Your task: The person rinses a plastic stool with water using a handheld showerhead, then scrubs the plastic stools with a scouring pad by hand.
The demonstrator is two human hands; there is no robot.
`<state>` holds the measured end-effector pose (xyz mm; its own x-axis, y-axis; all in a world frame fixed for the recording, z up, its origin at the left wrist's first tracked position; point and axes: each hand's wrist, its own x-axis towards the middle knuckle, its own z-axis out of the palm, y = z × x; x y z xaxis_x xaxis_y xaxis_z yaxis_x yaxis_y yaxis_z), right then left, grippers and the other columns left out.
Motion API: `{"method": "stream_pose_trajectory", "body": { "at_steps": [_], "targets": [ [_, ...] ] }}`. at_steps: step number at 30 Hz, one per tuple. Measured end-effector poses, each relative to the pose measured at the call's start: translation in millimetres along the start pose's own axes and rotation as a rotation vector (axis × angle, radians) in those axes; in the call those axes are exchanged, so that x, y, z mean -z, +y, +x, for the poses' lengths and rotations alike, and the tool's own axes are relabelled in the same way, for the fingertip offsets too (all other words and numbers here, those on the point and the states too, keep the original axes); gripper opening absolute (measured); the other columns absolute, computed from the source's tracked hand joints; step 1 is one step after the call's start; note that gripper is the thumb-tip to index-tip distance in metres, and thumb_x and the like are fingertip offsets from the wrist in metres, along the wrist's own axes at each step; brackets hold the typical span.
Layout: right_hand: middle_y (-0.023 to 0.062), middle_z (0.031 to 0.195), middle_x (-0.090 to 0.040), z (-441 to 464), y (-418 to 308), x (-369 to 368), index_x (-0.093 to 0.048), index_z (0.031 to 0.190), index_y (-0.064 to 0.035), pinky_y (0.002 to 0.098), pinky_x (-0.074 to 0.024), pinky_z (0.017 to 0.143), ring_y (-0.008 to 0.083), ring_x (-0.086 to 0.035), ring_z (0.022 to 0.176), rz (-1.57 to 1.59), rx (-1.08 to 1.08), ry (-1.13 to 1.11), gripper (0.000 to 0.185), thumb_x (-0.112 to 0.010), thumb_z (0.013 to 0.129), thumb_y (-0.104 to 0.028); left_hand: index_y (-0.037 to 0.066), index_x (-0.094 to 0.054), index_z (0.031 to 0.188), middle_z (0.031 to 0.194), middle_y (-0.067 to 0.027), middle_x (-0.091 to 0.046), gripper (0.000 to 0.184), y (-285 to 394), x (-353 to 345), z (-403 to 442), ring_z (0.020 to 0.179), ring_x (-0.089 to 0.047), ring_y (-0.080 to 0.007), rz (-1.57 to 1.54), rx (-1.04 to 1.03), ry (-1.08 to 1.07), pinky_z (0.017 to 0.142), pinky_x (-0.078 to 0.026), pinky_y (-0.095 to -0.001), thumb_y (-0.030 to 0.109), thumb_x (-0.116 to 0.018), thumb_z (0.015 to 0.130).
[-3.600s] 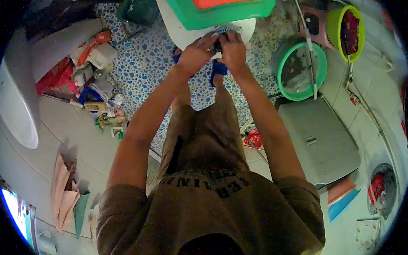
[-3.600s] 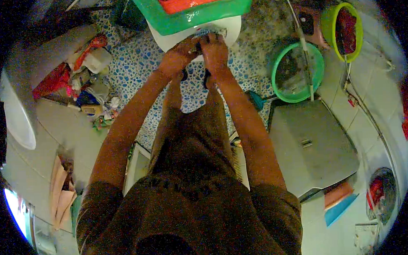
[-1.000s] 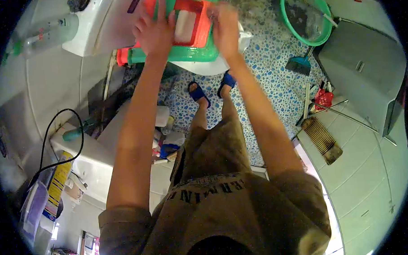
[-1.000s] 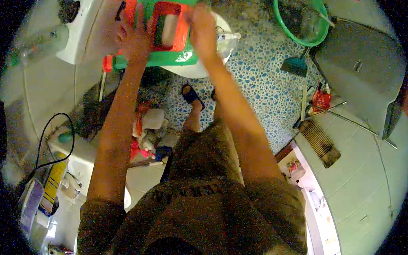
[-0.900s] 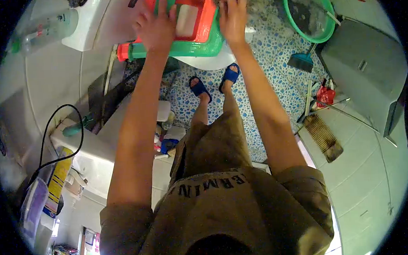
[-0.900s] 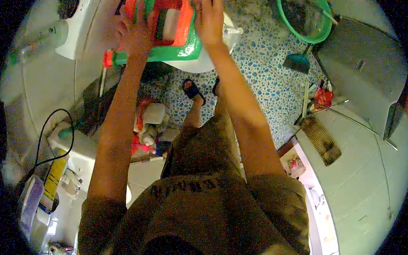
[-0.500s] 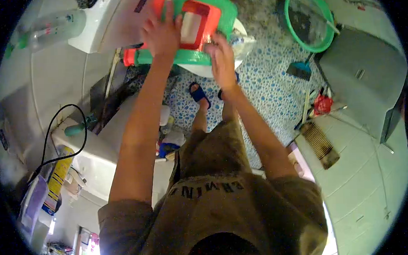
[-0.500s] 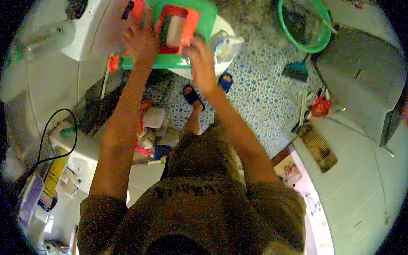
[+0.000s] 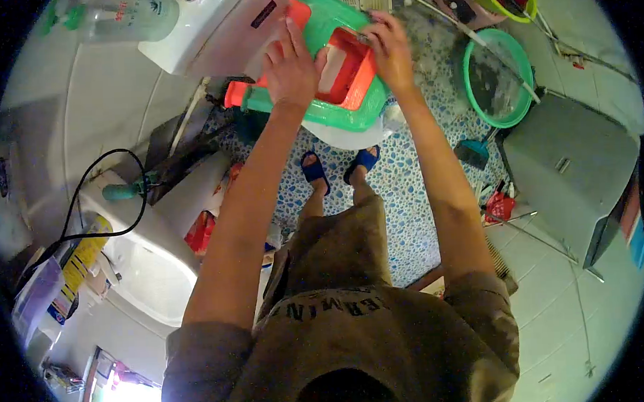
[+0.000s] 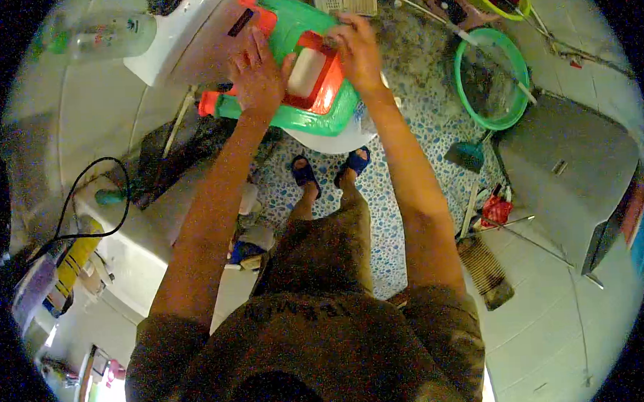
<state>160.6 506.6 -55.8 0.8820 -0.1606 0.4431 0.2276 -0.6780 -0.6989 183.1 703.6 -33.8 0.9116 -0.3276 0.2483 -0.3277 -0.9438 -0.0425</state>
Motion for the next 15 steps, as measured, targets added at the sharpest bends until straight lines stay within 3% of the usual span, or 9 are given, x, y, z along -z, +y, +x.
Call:
{"method": "stream_pose_trajectory", "body": {
  "at_steps": [2, 4, 5, 8, 9, 11, 14, 15],
  "targets": [
    [0.0144, 0.118, -0.057, 41, -4, -39, -0.063, 0.096, -0.0053, 0.0402, -0.0466, 0.090, 0.0344, -0.057, 0.104, 0.136, 0.114, -0.050, 0.011, -0.060, 0.085, -0.004, -0.002, -0.031, 0.143, 0.146, -0.0164, -0.037, 0.083, 0, -7, -3, 0.099, -0.053, -0.0325, 0.052, -0.017, 0.022, 0.082, -0.044, -0.0441, 0.058, -0.049, 0.087],
    [0.0142, 0.115, -0.057, 64, 1, -71, -0.064, 0.094, -0.0063, 0.0416, -0.0473, 0.089, 0.0358, -0.058, 0.101, 0.248, 0.146, -0.060, 0.012, -0.060, 0.084, -0.004, -0.002, -0.034, 0.141, 0.146, -0.0170, -0.037, 0.083, -1, -6, -5, 0.098, -0.053, -0.0322, 0.066, -0.018, 0.006, 0.081, -0.044, -0.0438, 0.058, -0.050, 0.086],
    [0.0119, 0.105, -0.057, 73, 11, -85, -0.062, 0.092, -0.0061, 0.0392, -0.0463, 0.082, 0.0306, -0.055, 0.091, 0.204, 0.147, -0.112, 0.010, -0.058, 0.087, -0.013, -0.002, -0.036, 0.140, 0.145, -0.0177, -0.038, 0.083, -3, -5, -3, 0.097, -0.053, -0.0319, 0.081, -0.030, -0.001, 0.080, -0.044, -0.0436, 0.058, -0.051, 0.086],
    [0.0053, 0.076, -0.054, 77, 31, -104, -0.058, 0.087, -0.0056, 0.0317, -0.0432, 0.061, 0.0152, -0.048, 0.064, 0.055, 0.135, -0.287, 0.034, -0.053, 0.097, -0.038, -0.002, -0.039, 0.138, 0.144, -0.0177, -0.039, 0.081, 1, 0, -2, 0.095, -0.053, -0.0317, 0.031, -0.044, 0.043, 0.080, -0.045, -0.0431, 0.058, -0.054, 0.084],
    [0.0156, 0.108, -0.061, 84, -3, -46, -0.062, 0.095, -0.0056, 0.0393, -0.0459, 0.089, 0.0342, -0.057, 0.105, -0.006, -0.191, -0.501, 0.010, -0.060, 0.085, -0.005, -0.002, -0.039, 0.138, 0.144, -0.0177, -0.039, 0.081, 4, 0, -3, 0.095, -0.053, -0.0317, 0.025, -0.034, 0.030, 0.080, -0.045, -0.0431, 0.058, -0.054, 0.084],
    [0.0152, 0.104, -0.063, 36, 28, 7, -0.059, 0.094, -0.0049, 0.0397, -0.0460, 0.089, 0.0347, -0.058, 0.105, 0.222, 0.042, -0.244, 0.009, -0.060, 0.085, -0.006, 0.000, -0.041, 0.137, 0.142, -0.0153, -0.041, 0.079, 2, 2, 3, 0.094, -0.053, -0.0312, -0.036, -0.024, 0.032, 0.081, -0.046, -0.0426, 0.057, -0.055, 0.084],
    [0.0166, 0.102, -0.062, 8, 40, 29, -0.056, 0.095, -0.0056, 0.0456, -0.0467, 0.087, 0.0405, -0.057, 0.098, 0.119, 0.107, -0.174, 0.012, -0.058, 0.087, -0.014, 0.001, -0.040, 0.138, 0.140, -0.0131, -0.044, 0.077, 5, -1, 4, 0.095, -0.053, -0.0316, -0.068, 0.004, 0.009, 0.083, -0.046, -0.0423, 0.054, -0.056, 0.085],
    [0.0152, 0.105, -0.063, 20, 34, 14, -0.055, 0.096, -0.0047, 0.0400, -0.0455, 0.091, 0.0337, -0.057, 0.109, 0.136, 0.013, -0.155, 0.012, -0.059, 0.085, -0.006, 0.001, -0.040, 0.138, 0.140, -0.0131, -0.044, 0.077, 6, 1, -1, 0.095, -0.053, -0.0316, -0.065, 0.001, -0.006, 0.083, -0.046, -0.0423, 0.054, -0.056, 0.085]
  ]
}}
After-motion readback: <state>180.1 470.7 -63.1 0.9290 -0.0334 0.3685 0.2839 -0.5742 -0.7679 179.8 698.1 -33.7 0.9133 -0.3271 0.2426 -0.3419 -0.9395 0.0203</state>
